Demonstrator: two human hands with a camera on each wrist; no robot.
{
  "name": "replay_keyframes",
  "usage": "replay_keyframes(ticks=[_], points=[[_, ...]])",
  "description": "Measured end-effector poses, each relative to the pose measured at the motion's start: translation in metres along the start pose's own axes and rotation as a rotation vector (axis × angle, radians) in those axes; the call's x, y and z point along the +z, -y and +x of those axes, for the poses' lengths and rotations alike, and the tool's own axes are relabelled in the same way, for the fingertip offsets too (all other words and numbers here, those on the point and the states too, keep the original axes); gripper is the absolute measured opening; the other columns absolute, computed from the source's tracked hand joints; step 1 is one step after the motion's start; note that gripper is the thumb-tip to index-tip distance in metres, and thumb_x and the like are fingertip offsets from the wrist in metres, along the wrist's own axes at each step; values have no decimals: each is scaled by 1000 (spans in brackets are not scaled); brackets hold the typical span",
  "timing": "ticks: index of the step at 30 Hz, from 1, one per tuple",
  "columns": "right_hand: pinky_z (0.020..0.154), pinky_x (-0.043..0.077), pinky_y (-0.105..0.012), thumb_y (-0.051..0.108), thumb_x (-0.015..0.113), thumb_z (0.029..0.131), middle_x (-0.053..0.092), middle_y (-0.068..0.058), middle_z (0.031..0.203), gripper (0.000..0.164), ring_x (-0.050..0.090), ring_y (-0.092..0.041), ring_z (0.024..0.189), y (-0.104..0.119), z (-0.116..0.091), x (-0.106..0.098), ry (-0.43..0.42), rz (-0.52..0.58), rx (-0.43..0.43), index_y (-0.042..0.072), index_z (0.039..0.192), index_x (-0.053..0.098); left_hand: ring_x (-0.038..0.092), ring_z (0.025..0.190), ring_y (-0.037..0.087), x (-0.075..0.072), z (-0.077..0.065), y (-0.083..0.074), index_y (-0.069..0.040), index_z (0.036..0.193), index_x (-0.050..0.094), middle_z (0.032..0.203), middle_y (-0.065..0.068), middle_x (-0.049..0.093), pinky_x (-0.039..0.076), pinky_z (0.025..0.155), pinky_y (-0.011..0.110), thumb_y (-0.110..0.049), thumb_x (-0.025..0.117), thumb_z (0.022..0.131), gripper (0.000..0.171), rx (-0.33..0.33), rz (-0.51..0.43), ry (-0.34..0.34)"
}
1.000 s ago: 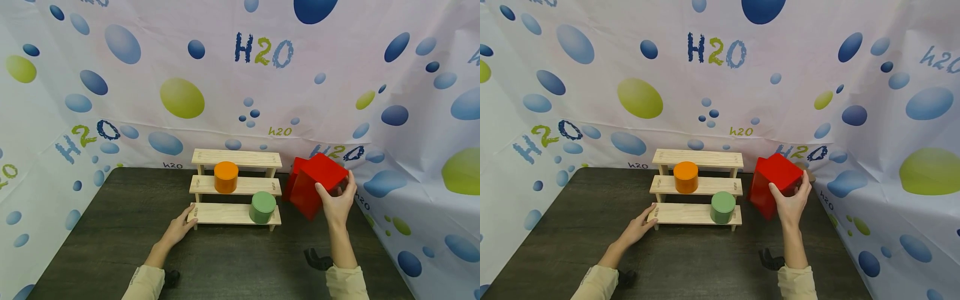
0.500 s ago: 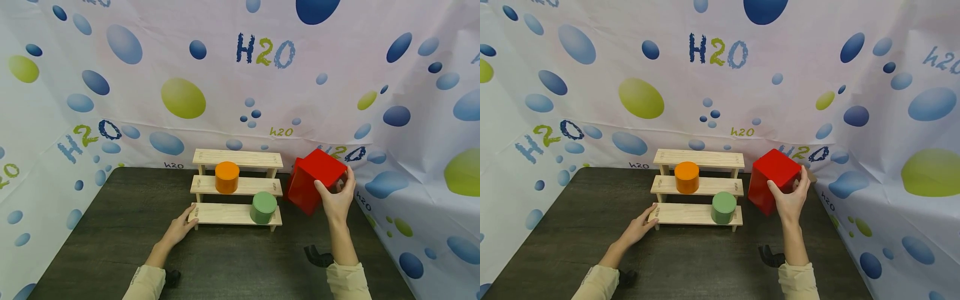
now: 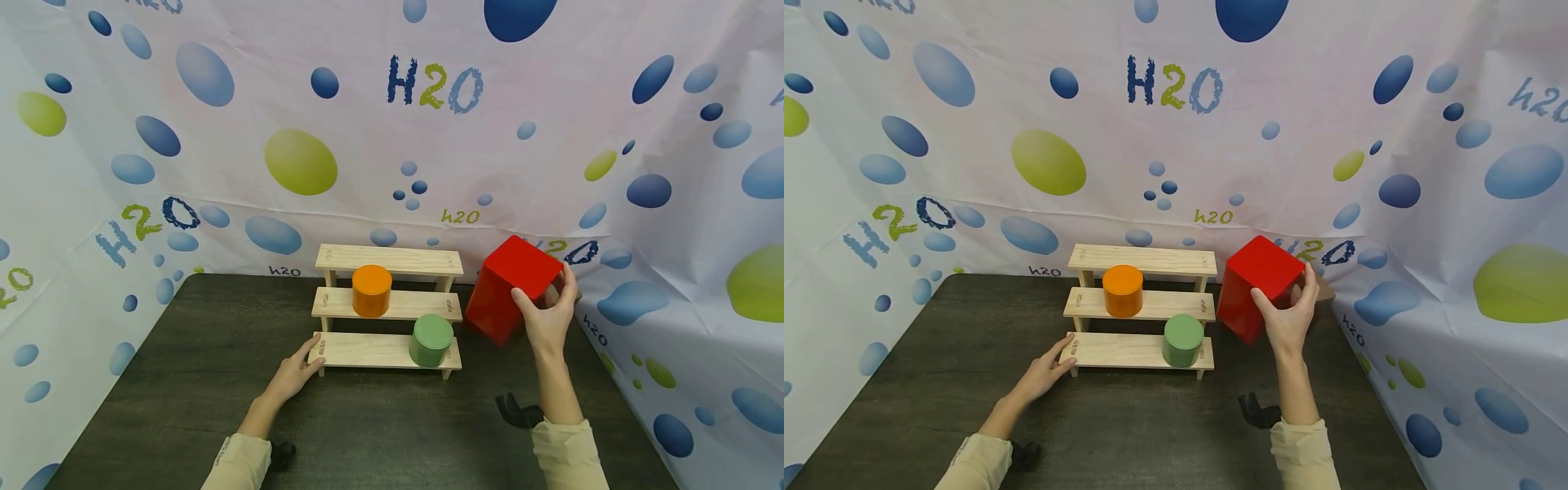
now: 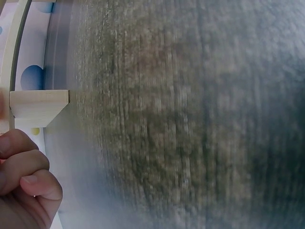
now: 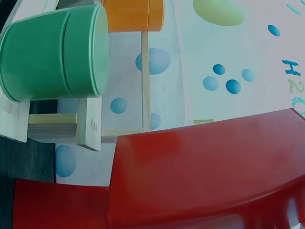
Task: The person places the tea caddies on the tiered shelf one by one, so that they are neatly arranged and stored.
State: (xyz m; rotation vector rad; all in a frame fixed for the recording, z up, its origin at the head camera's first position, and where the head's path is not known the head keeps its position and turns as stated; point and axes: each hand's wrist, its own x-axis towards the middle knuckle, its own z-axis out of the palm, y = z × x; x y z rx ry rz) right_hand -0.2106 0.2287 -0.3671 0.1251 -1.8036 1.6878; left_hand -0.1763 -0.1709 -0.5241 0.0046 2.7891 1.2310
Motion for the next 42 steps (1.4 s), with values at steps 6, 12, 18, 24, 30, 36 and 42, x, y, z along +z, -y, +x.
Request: replay_keyframes(ticks=[6, 12, 18, 24, 30, 36, 42], points=[[85, 45, -21, -1, 67, 74, 43, -3, 125, 77, 50, -16, 106, 0, 4, 8, 23, 29, -20, 9, 140, 28, 25, 40, 8, 0, -1, 1, -10, 143, 31, 47, -4, 34, 26, 43, 23, -32, 55, 91, 61, -7, 3, 4], [86, 45, -23, -3, 66, 74, 44, -3, 124, 77, 51, -16, 106, -1, 9, 15, 39, 78, -27, 6, 140, 27, 24, 40, 7, -1, -2, 0, -10, 143, 30, 46, -4, 33, 25, 42, 22, -32, 55, 91, 61, -4, 4, 11], [83, 45, -19, -4, 64, 75, 44, -2, 122, 75, 52, -17, 104, 2, 11, 23, 56, 143, -43, 6, 140, 27, 24, 40, 8, -2, -4, 0, -11, 143, 31, 47, -4, 34, 25, 42, 22, -30, 56, 91, 60, -1, -2, 9], [83, 46, -20, 0, 65, 75, 44, -1, 121, 75, 50, -16, 102, 5, 15, 31, 71, 139, -50, 5, 139, 28, 24, 40, 8, -2, -4, 1, -10, 143, 31, 47, -4, 34, 25, 43, 23, -31, 56, 91, 61, 2, -5, 6], [85, 45, -21, 1, 62, 75, 42, -3, 123, 76, 45, -15, 105, 22, 16, 37, 100, 85, -20, 2, 141, 25, 24, 40, 8, -2, -6, 3, -10, 143, 31, 47, -4, 33, 25, 42, 22, -31, 56, 91, 61, 10, -9, 12], [100, 36, -37, 3, 62, 76, 38, -11, 133, 78, 38, -13, 113, 22, 21, 39, 110, 39, -20, 4, 142, 22, 24, 40, 8, -3, -6, 5, -11, 143, 31, 47, -4, 32, 25, 42, 22, -32, 56, 91, 62, 19, -9, 13], [98, 38, -35, 4, 63, 76, 39, -7, 130, 78, 41, -16, 112, 19, 25, 46, 136, 100, -16, 9, 143, 24, 24, 41, 8, -4, -7, 6, -11, 143, 31, 47, -5, 32, 26, 44, 23, -31, 56, 91, 61, 35, -23, 21]])
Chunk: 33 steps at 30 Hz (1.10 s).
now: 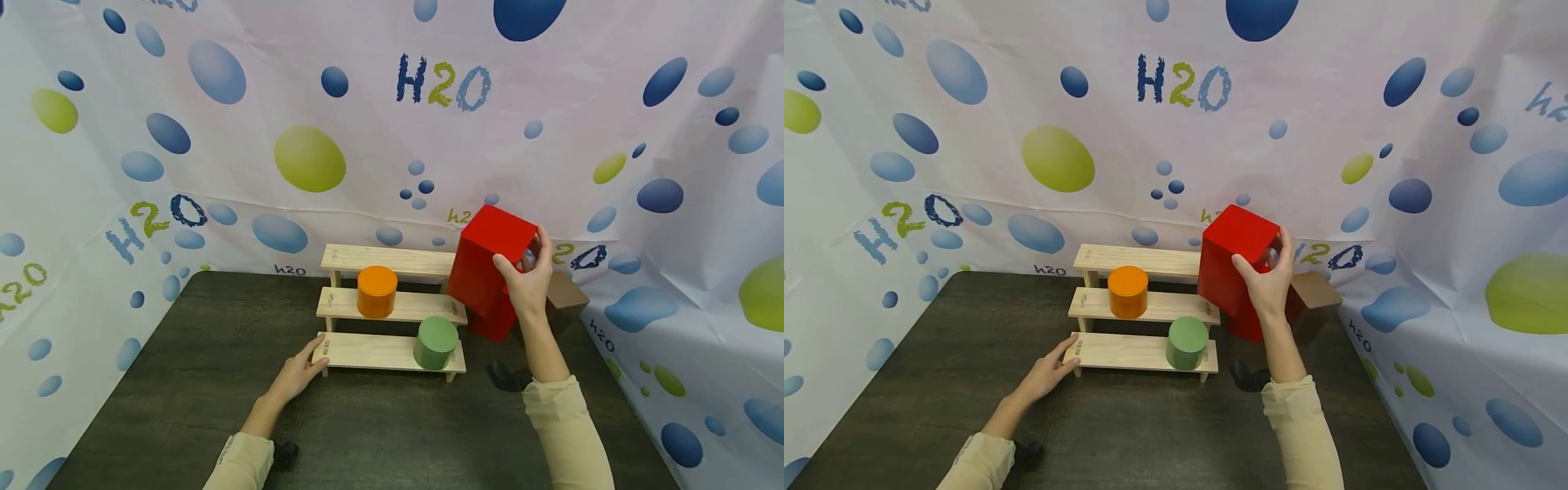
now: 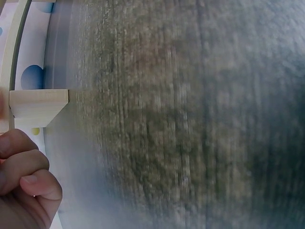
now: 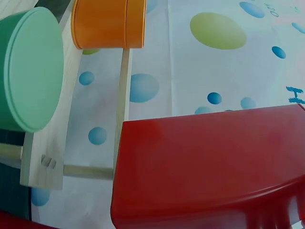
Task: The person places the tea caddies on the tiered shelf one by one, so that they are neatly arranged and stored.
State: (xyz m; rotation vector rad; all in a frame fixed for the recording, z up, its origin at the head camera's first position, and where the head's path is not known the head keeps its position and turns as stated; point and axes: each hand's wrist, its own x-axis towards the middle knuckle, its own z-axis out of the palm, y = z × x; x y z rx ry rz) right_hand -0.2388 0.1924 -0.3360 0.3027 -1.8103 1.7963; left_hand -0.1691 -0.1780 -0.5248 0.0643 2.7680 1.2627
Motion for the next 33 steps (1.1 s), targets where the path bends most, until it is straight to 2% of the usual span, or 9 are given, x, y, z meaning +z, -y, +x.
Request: replay_keyframes(ticks=[3, 12, 20, 27, 33], points=[[95, 40, -33, 5, 62, 77, 38, -7, 131, 77, 42, -17, 112, -2, 2, 5, 27, 29, 25, 11, 143, 24, 23, 40, 7, 0, 0, 0, -11, 143, 30, 46, -5, 32, 27, 43, 23, -31, 55, 91, 61, 11, 4, -3], [100, 35, -41, 5, 59, 82, 33, -8, 135, 75, 40, -18, 115, -14, 8, 16, 79, 56, 114, 9, 145, 18, 22, 39, 7, 4, -1, -2, -10, 142, 32, 44, -6, 30, 26, 42, 23, -34, 55, 91, 60, 37, 2, -7], [104, 28, -43, 10, 58, 82, 30, -11, 138, 76, 30, -22, 123, -16, 16, 28, 122, 45, 110, 3, 144, 15, 22, 39, 7, 4, -1, -1, -10, 142, 33, 45, -6, 31, 26, 42, 23, -33, 55, 91, 60, 30, 4, -15], [107, 20, -44, 21, 57, 86, 26, -8, 144, 73, 25, -24, 130, -19, 26, 39, 154, -8, 124, 9, 146, 16, 23, 40, 7, 3, 0, 1, -12, 143, 33, 45, -6, 32, 25, 43, 22, -32, 56, 91, 60, 17, 12, -14], [104, 25, -47, 21, 53, 89, 28, -8, 144, 69, 26, -22, 130, -19, 33, 47, 206, -14, 149, 13, 146, 16, 23, 41, 8, 2, -1, 1, -11, 142, 33, 46, -5, 31, 26, 43, 23, -33, 55, 91, 60, 25, 14, -26]])
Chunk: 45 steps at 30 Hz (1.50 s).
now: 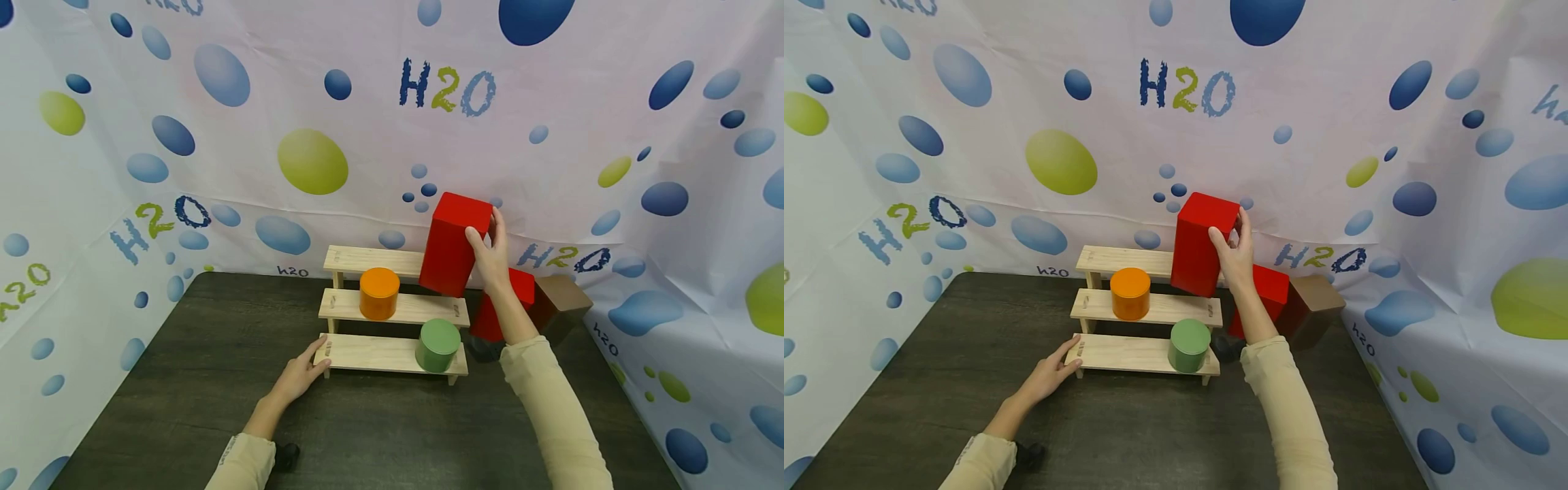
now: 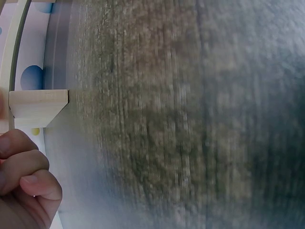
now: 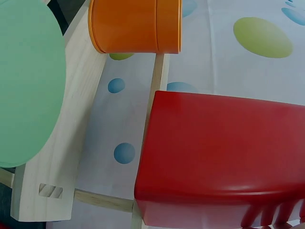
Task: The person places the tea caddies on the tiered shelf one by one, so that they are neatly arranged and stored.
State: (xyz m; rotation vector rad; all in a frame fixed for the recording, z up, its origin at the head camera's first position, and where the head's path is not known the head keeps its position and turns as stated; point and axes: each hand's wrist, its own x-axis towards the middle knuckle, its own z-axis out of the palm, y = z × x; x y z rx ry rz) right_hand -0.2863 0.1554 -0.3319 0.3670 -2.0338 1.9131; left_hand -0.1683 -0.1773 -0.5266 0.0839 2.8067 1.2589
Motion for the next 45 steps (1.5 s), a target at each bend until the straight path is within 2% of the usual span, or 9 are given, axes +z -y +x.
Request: replay_keyframes(ticks=[7, 13, 17, 20, 24, 27, 33, 41, 45], points=[[104, 26, -47, 18, 51, 92, 31, -13, 142, 65, 30, -27, 128, -2, 8, 4, 19, -52, -2, 9, 146, 17, 24, 42, 9, 1, -2, -3, -10, 142, 33, 47, -5, 31, 26, 43, 23, -31, 56, 91, 60, -16, -6, 3], [103, 30, -42, 21, 53, 93, 37, -9, 140, 57, 35, -23, 127, 4, 6, 8, -50, -97, 7, 11, 143, 28, 24, 42, 9, 2, -1, -3, -10, 142, 33, 48, -4, 32, 26, 43, 23, -31, 56, 91, 60, -26, -15, 6], [99, 35, -45, 19, 53, 93, 37, -14, 138, 53, 35, -30, 125, 19, -2, 14, -73, -117, 1, 7, 140, 31, 25, 43, 9, 2, -1, -3, -10, 142, 33, 49, -4, 32, 26, 44, 24, -32, 56, 91, 60, -26, -7, 5], [96, 36, -49, 15, 52, 93, 35, -18, 138, 54, 34, -34, 124, 30, -8, 15, -47, -155, -5, 4, 140, 29, 24, 43, 9, 2, -1, -3, -10, 142, 32, 48, -4, 32, 25, 44, 24, -33, 55, 91, 61, -26, -3, 7], [94, 36, -53, 10, 55, 91, 32, -18, 140, 63, 33, -37, 124, 34, -12, 13, 26, -215, 6, 5, 144, 21, 23, 43, 9, 1, -1, -3, -10, 142, 32, 48, -4, 31, 25, 44, 24, -33, 55, 91, 61, -29, -3, 9], [94, 35, -55, 9, 55, 90, 29, -18, 142, 68, 31, -39, 125, 30, -10, 11, 60, -229, 19, 8, 146, 16, 23, 42, 9, 1, -1, -3, -10, 143, 32, 48, -4, 31, 25, 44, 24, -33, 55, 91, 61, -30, -5, 11], [97, 33, -54, 12, 58, 90, 29, -14, 144, 70, 31, -37, 127, 7, 5, 8, 72, -209, 20, 13, 147, 17, 24, 42, 9, 1, -1, -4, -10, 143, 31, 48, -4, 32, 26, 44, 24, -33, 55, 91, 61, -24, 0, 18], [94, 38, -50, 14, 59, 89, 32, -14, 142, 70, 37, -35, 124, 2, 13, 22, 80, -232, -4, 11, 146, 19, 23, 41, 7, -1, -1, -2, -11, 143, 31, 47, -6, 31, 26, 43, 22, -33, 55, 91, 61, -20, 8, 21], [93, 40, -49, 12, 60, 89, 32, -14, 142, 69, 38, -33, 123, 1, 14, 30, 87, -209, -2, 9, 145, 19, 24, 41, 7, -2, 0, -2, -11, 143, 31, 47, -5, 31, 26, 43, 23, -34, 55, 91, 62, -23, 10, 25]])
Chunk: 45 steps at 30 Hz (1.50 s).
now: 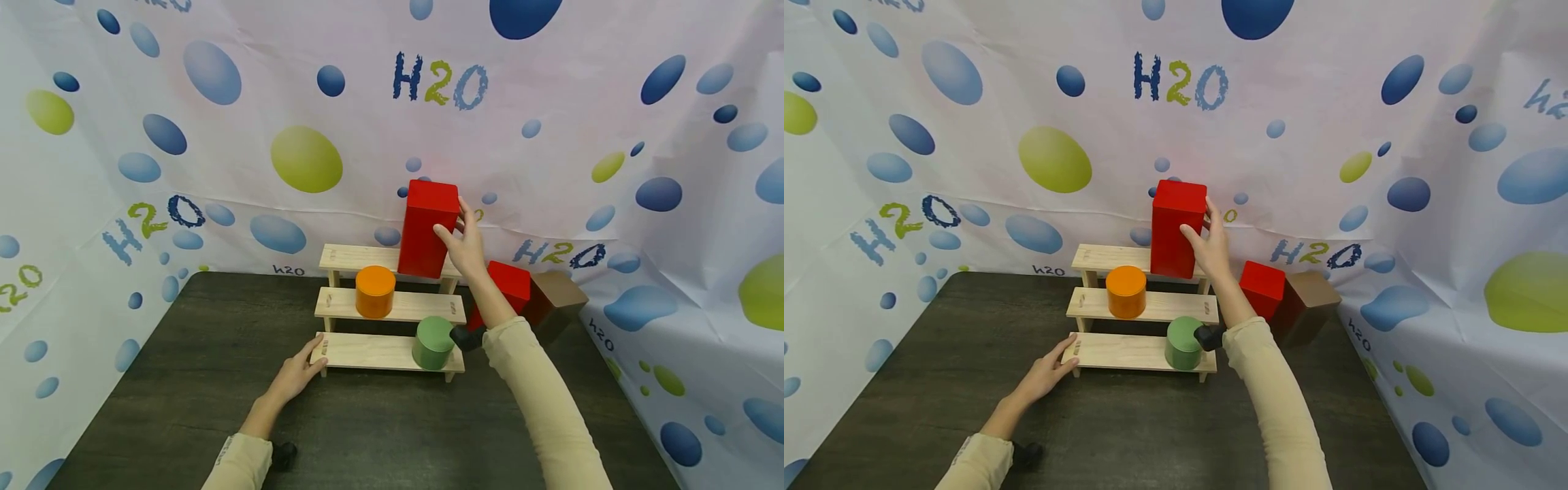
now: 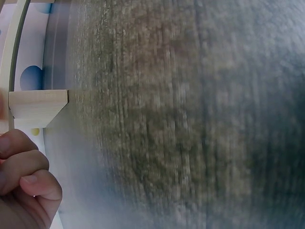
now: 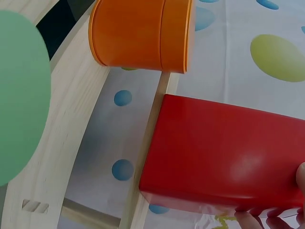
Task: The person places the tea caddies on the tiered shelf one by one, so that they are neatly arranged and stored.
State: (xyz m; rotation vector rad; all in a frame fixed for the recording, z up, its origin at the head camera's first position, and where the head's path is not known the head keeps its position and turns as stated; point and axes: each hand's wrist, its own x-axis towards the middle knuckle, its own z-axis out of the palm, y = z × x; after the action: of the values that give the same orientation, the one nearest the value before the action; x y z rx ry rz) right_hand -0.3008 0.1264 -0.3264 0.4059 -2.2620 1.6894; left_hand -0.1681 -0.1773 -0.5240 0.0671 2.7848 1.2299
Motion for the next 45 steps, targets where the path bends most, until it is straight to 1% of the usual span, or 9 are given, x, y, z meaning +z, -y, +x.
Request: replay_keyframes(ticks=[4, 11, 13, 21, 30, 35, 37, 41, 45], points=[[93, 39, -49, 12, 59, 89, 30, -12, 143, 69, 37, -34, 124, 2, 2, 8, 13, 16, 5, 11, 146, 20, 24, 42, 9, -1, 0, 0, -10, 143, 31, 47, -4, 32, 26, 43, 24, -35, 55, 91, 62, -1, -4, -2], [96, 36, -49, 15, 60, 89, 29, -11, 145, 69, 35, -35, 126, 12, 3, 22, 35, 20, 40, 13, 146, 20, 25, 43, 10, -2, 0, -1, -9, 143, 31, 49, -4, 33, 26, 44, 24, -33, 55, 91, 62, -5, 5, 0], [96, 37, -48, 17, 60, 89, 29, -10, 145, 69, 36, -34, 125, 9, 5, 27, 34, 14, 33, 15, 146, 21, 25, 43, 9, -2, 0, -2, -9, 143, 31, 49, -4, 33, 26, 44, 24, -33, 55, 91, 62, -4, 3, -1], [95, 38, -47, 12, 61, 89, 31, -12, 143, 68, 39, -36, 122, 13, 11, 46, 42, 22, -11, 12, 145, 23, 24, 43, 9, -3, -1, -3, -9, 143, 31, 49, -4, 32, 26, 44, 24, -32, 55, 91, 62, -6, 1, 1], [94, 39, -46, 16, 59, 90, 30, -10, 145, 67, 38, -34, 124, 17, 14, 62, 76, 1, 5, 16, 146, 21, 24, 42, 9, -3, -2, -5, -9, 142, 32, 48, -4, 32, 25, 43, 23, -32, 55, 91, 61, 1, -3, -4], [95, 38, -47, 17, 59, 90, 30, -12, 144, 69, 37, -34, 125, 20, 14, 71, 89, 5, -11, 15, 146, 19, 23, 41, 8, 0, -1, -5, -9, 143, 31, 46, -5, 31, 25, 43, 22, -31, 55, 92, 61, 15, -11, 8], [96, 37, -47, 17, 59, 90, 30, -12, 144, 69, 37, -34, 125, 22, 13, 75, 96, 11, -16, 15, 146, 20, 23, 41, 8, 0, 0, -5, -10, 143, 30, 46, -5, 31, 25, 43, 22, -31, 55, 92, 61, 11, -13, 13], [97, 37, -44, 16, 59, 90, 31, -12, 143, 68, 38, -32, 125, 24, 14, 85, 104, 8, -36, 14, 146, 21, 23, 41, 9, 0, -1, -5, -10, 143, 31, 47, -4, 32, 25, 43, 23, -30, 55, 91, 60, -2, -10, -3], [97, 38, -44, 14, 59, 90, 32, -11, 143, 68, 40, -32, 123, 27, 14, 92, 103, 8, -34, 15, 146, 22, 23, 41, 9, -1, -3, -4, -11, 143, 31, 47, -4, 31, 25, 43, 23, -31, 55, 91, 60, -3, -7, -10]])
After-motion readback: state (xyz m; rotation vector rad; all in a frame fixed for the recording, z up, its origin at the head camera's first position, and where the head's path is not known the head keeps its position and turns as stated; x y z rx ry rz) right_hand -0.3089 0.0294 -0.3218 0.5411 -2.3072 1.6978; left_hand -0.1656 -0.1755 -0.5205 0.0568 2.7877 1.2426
